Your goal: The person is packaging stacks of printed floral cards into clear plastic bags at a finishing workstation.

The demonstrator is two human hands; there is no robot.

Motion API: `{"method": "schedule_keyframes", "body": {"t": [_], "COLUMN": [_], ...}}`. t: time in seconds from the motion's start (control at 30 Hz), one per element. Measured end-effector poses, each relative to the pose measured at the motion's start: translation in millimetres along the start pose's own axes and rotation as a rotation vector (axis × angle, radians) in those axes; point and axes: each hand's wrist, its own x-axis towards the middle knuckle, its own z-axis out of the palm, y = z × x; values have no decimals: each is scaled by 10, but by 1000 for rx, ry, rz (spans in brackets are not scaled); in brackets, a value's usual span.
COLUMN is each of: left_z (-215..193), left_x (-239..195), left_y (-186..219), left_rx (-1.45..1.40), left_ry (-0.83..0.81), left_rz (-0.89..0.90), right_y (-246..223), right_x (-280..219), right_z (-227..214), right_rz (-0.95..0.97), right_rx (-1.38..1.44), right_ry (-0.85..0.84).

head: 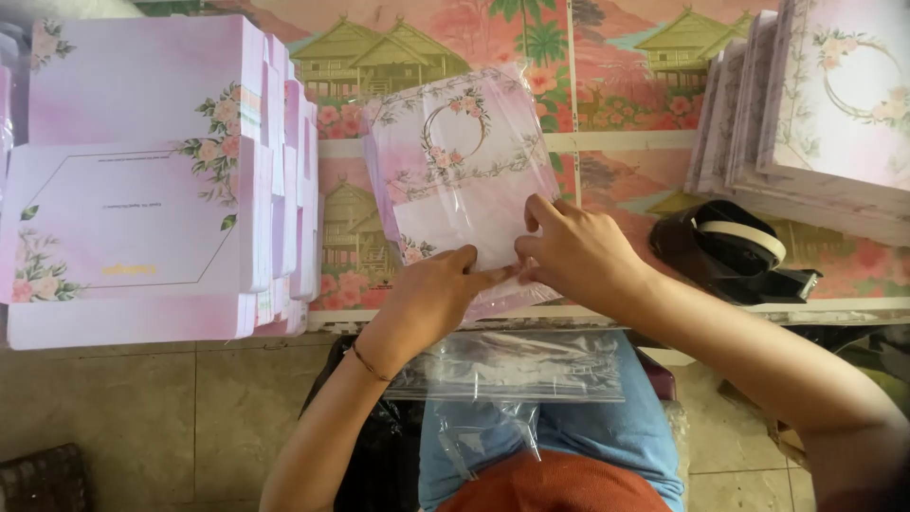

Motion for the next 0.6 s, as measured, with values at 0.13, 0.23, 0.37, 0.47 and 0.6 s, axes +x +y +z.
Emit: {"method": "schedule_keyframes", "body": {"t": [0.13, 0.23, 0.37, 0.47, 0.6], "left_z": [107, 77, 87, 103, -53], "left_x": [-15, -6, 20, 18, 69], "left_y": [-29, -18, -36, -39, 28], "left_rx": [-52, -51, -51, -62, -116], "left_ry": [-25, -18, -52, -65, -170], "left_rz": [-9, -18, -26, -37, -110], "right_y": [-61, 109, 222, 346, 590], "right_x": [182, 399, 614, 753, 644], "right_z": [-304, -268, -267, -263, -239], "right_rz": [112, 166, 158, 171, 219], "right_rx": [-81, 5, 97, 173, 116], "right_ry": [37, -79, -250, -244, 89]}}
